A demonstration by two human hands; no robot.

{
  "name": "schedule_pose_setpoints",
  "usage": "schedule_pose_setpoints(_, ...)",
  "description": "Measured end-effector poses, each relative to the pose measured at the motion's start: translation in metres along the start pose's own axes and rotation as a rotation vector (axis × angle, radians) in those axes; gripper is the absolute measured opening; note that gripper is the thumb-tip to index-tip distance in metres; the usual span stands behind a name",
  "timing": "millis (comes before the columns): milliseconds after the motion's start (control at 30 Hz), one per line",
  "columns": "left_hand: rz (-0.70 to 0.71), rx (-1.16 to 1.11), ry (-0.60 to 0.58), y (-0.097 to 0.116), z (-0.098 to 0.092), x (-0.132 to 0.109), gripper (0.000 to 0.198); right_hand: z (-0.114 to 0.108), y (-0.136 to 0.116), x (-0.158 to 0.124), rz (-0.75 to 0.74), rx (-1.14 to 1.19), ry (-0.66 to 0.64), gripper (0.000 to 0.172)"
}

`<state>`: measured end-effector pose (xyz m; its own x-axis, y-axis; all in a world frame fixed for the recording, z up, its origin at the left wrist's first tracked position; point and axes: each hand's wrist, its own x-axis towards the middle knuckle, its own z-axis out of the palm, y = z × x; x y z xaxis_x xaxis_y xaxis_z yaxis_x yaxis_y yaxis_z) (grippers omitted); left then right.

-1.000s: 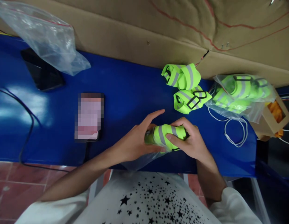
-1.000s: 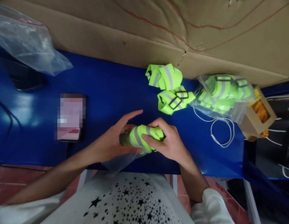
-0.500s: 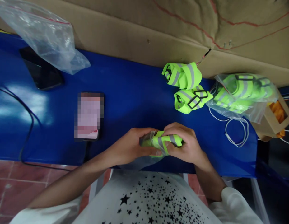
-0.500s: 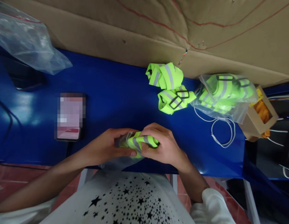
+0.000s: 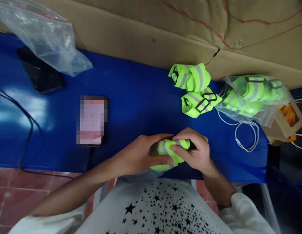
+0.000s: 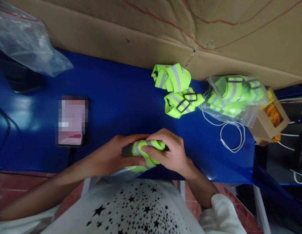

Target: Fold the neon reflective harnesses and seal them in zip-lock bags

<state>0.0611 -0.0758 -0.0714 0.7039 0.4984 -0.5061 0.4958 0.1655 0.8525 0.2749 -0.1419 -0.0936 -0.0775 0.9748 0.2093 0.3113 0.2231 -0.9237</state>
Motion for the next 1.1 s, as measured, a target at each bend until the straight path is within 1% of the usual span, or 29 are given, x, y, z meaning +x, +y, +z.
schedule_pose_setpoints(100, 0.027, 0.018, 0.014, -0.003, 0.003, -0.001, 0.060, -0.005, 0.001, 0.004, -0.010, 0.052, -0.087, 0.018)
schedule_pose_setpoints(200, 0.063, 0.014, 0.025, -0.006, 0.004, -0.003, 0.059, -0.010, 0.002, 0.009, 0.041, 0.115, -0.183, 0.015)
schedule_pose_setpoints(267, 0.099, 0.012, 0.008, -0.009, 0.003, -0.005, 0.060, -0.011, 0.001, 0.010, 0.077, 0.151, -0.245, 0.018)
schedule_pose_setpoints(367, 0.099, 0.022, 0.008, -0.013, 0.002, -0.009, 0.067, -0.009, -0.003, 0.009, 0.091, 0.143, -0.306, 0.034)
schedule_pose_setpoints(400, 0.082, 0.025, 0.002, -0.014, 0.001, -0.011, 0.070, -0.008, -0.004, 0.008, 0.084, 0.141, -0.319, 0.036)
schedule_pose_setpoints(467, 0.043, 0.004, -0.027, -0.015, 0.001, -0.015, 0.077, -0.005, -0.006, 0.005, 0.067, 0.163, -0.333, 0.031)
schedule_pose_setpoints(533, 0.013, -0.032, -0.026, -0.014, 0.000, -0.018, 0.083, -0.003, -0.007, 0.003, 0.057, 0.204, -0.338, 0.026)
schedule_pose_setpoints(567, 0.008, -0.038, -0.017, -0.014, 0.000, -0.019, 0.080, -0.001, -0.007, 0.003, 0.057, 0.212, -0.337, 0.025)
schedule_pose_setpoints(667, 0.020, 0.005, -0.023, -0.011, 0.001, -0.019, 0.044, 0.004, -0.007, 0.001, 0.048, 0.154, -0.317, 0.025)
schedule_pose_setpoints(700, 0.034, 0.016, -0.032, -0.009, 0.001, -0.019, 0.038, 0.005, -0.007, 0.000, 0.036, 0.126, -0.305, 0.024)
schedule_pose_setpoints(833, 0.097, 0.000, -0.024, -0.005, 0.003, -0.018, 0.030, 0.009, -0.006, -0.002, 0.037, 0.065, -0.218, 0.019)
schedule_pose_setpoints(933, 0.105, 0.022, -0.026, -0.001, 0.007, -0.014, 0.027, 0.011, -0.002, -0.005, 0.018, 0.043, -0.161, 0.016)
schedule_pose_setpoints(1000, 0.107, 0.053, -0.005, 0.000, 0.011, -0.010, 0.030, 0.013, 0.003, -0.006, -0.036, 0.015, -0.137, 0.024)
schedule_pose_setpoints(1100, 0.123, 0.113, 0.061, 0.001, 0.019, -0.005, 0.036, 0.015, 0.009, -0.009, -0.132, -0.102, -0.078, 0.033)
